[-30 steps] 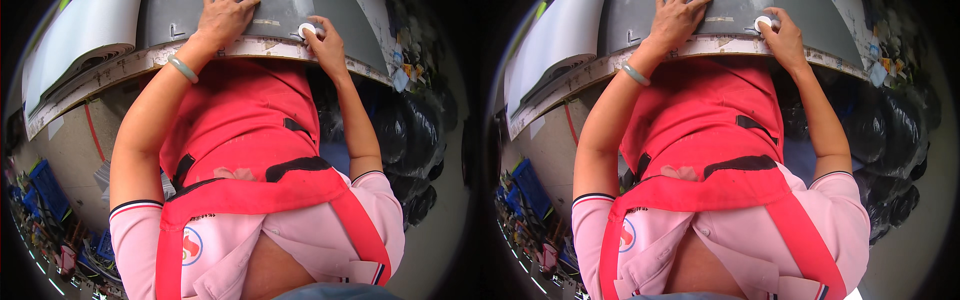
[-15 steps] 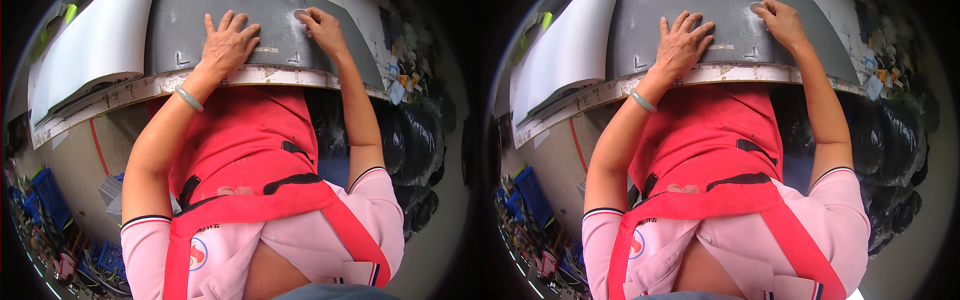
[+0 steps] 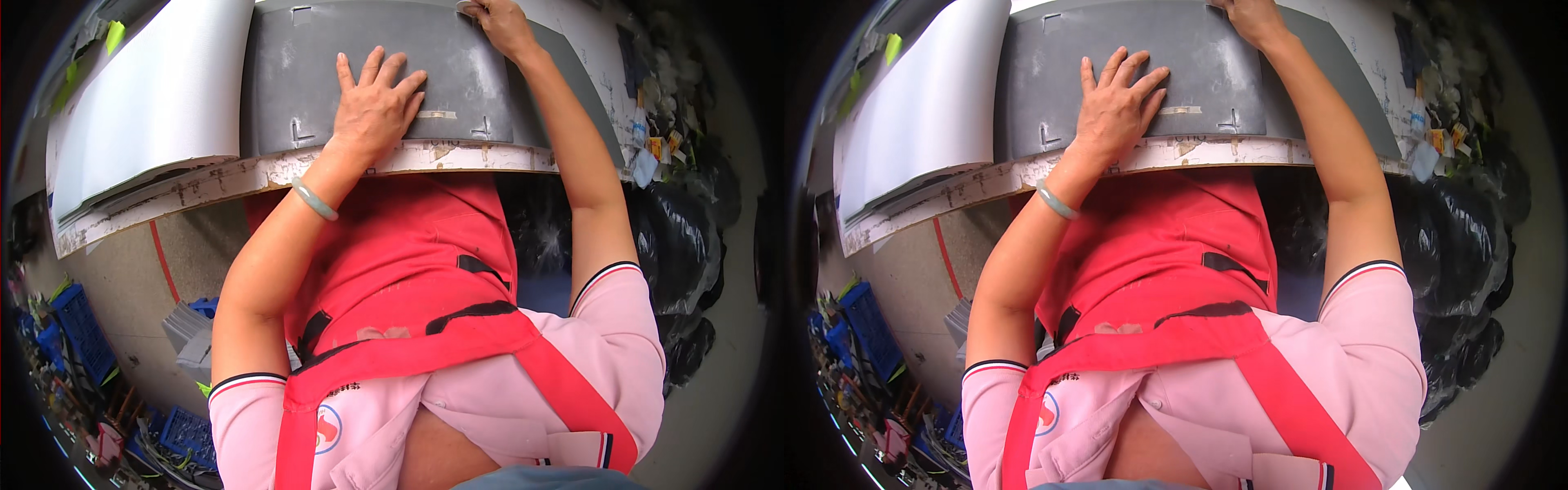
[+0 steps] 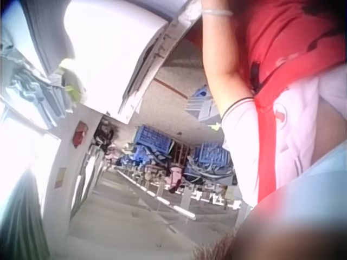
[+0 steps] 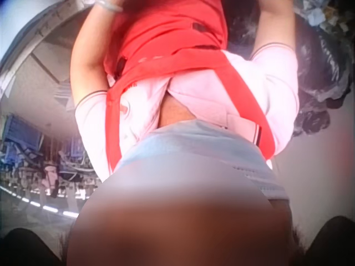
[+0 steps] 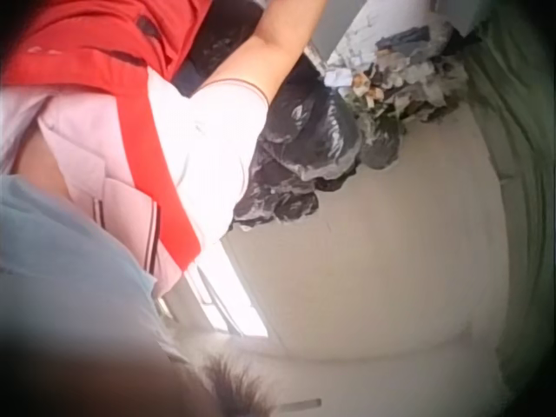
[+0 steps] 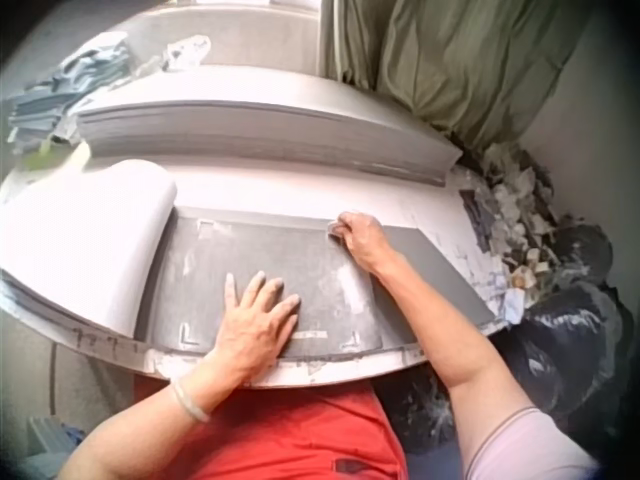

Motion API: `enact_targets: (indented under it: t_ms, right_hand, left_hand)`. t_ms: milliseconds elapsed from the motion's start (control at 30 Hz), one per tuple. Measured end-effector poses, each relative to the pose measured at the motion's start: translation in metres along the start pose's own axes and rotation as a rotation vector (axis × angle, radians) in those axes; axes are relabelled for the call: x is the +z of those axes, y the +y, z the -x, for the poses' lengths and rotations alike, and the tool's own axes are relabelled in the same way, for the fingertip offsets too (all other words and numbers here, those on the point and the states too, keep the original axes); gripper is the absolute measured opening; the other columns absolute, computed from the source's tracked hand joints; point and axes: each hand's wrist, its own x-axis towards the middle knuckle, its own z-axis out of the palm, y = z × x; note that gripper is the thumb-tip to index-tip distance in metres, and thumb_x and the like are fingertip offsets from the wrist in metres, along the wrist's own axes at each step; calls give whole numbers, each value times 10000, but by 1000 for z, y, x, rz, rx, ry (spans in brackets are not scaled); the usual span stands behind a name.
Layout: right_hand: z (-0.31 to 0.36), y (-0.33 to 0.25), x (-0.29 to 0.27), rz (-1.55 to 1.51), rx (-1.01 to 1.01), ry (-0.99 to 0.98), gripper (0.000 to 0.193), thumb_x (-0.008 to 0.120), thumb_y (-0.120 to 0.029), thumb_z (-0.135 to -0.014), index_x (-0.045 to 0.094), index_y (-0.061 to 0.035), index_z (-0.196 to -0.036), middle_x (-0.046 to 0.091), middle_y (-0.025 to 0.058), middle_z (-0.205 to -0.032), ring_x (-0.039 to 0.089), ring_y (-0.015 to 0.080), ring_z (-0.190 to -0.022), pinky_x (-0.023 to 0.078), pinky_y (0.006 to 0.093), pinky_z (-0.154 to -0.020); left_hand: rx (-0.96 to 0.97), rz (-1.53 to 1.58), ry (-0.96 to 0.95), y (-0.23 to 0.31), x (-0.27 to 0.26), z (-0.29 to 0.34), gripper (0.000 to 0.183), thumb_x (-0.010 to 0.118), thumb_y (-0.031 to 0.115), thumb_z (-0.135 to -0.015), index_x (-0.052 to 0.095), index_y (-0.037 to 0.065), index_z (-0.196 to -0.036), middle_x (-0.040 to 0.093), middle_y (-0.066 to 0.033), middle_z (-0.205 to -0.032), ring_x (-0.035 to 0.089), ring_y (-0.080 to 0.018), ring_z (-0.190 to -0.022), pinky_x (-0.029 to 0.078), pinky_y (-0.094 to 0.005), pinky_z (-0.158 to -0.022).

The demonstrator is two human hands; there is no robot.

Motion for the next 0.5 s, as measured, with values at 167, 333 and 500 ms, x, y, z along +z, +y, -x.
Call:
enact_targets:
  t_ms: [167, 333, 500]
  right_hand:
    - [4, 17, -4, -43, 213, -43, 185, 635, -158, -916, 620, 4, -828, 682, 163, -770, 666, 272, -668, 527, 398, -635]
    - [18, 18, -8, -1013, 204, -23, 101, 573, -110, -928, 569, -34, -994, 639, 70, -706, 602, 141, -551, 497, 312, -484]
    - [0, -21, -2, -272, 571, -64, 187, 573, -65, -899, 566, -19, -1081, 633, 79, -684, 600, 154, -533, 497, 324, -467]
  left_hand:
    - [-7, 12, 21, 2, 2, -1, 312, 615, 339, -961, 660, 252, -1257, 558, -47, -1357, 445, -307, -1363, 259, -692, -1107]
    - [1, 16, 25, 1, 4, -2, 308, 611, 341, -965, 662, 255, -1256, 557, -46, -1360, 452, -301, -1360, 257, -696, -1107]
    - [-2, 27, 68, -5, 6, 4, 290, 589, 357, -967, 663, 242, -1222, 566, -65, -1333, 448, -324, -1345, 254, -744, -1079]
